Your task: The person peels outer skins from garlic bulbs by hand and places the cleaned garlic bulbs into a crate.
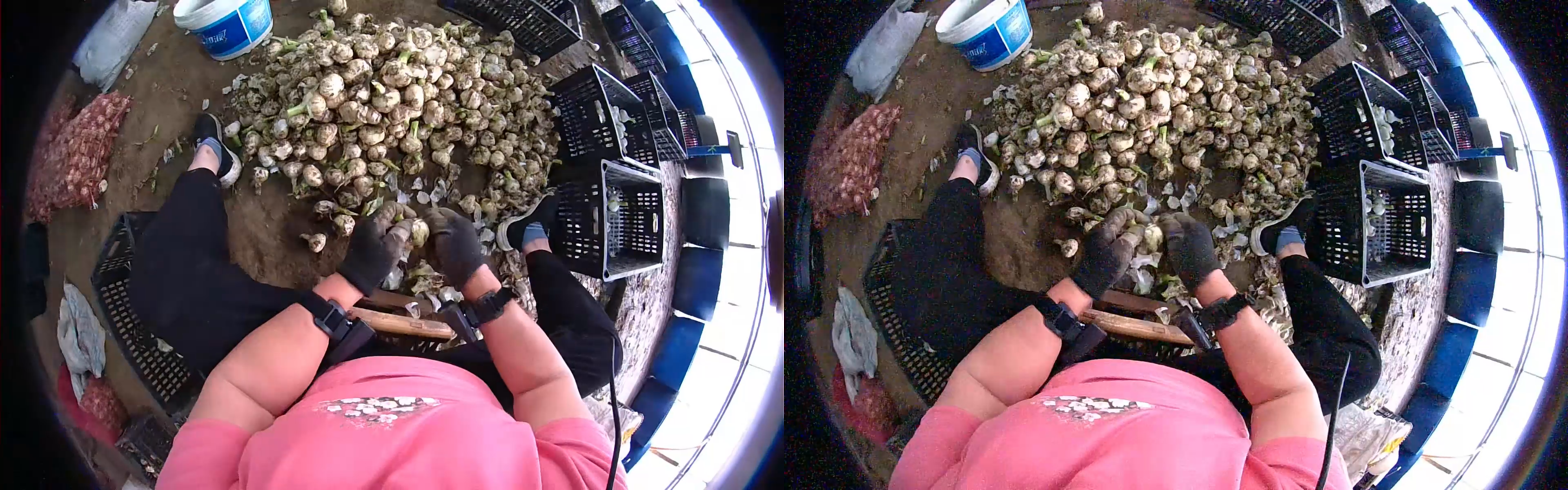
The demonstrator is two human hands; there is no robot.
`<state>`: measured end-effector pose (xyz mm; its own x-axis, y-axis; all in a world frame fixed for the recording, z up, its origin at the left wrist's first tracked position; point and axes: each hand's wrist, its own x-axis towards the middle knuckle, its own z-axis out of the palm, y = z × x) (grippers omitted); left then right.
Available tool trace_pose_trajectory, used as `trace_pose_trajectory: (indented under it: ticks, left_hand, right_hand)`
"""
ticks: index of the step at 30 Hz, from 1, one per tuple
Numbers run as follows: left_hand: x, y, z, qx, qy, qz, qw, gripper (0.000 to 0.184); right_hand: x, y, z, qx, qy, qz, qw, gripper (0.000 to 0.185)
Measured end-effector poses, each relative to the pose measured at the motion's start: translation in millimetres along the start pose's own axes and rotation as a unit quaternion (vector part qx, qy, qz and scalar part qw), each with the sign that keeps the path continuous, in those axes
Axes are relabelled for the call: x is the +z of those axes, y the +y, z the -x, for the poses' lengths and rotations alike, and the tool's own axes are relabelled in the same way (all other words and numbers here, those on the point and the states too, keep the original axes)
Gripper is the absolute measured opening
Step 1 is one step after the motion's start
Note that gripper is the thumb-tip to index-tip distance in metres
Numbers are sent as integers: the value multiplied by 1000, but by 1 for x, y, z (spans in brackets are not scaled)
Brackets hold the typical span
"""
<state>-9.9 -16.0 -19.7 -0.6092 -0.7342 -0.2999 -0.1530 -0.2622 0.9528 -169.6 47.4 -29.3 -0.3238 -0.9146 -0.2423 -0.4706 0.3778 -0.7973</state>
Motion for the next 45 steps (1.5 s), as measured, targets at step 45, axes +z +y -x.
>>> trace_pose_trajectory:
  ticks: [45]
  left_hand:
    - [-2, 21, 14, 75, -105, 126, 984, 38]
  right_hand:
    - [-17, -51, 58, 58, -21, -505, 861, 31]
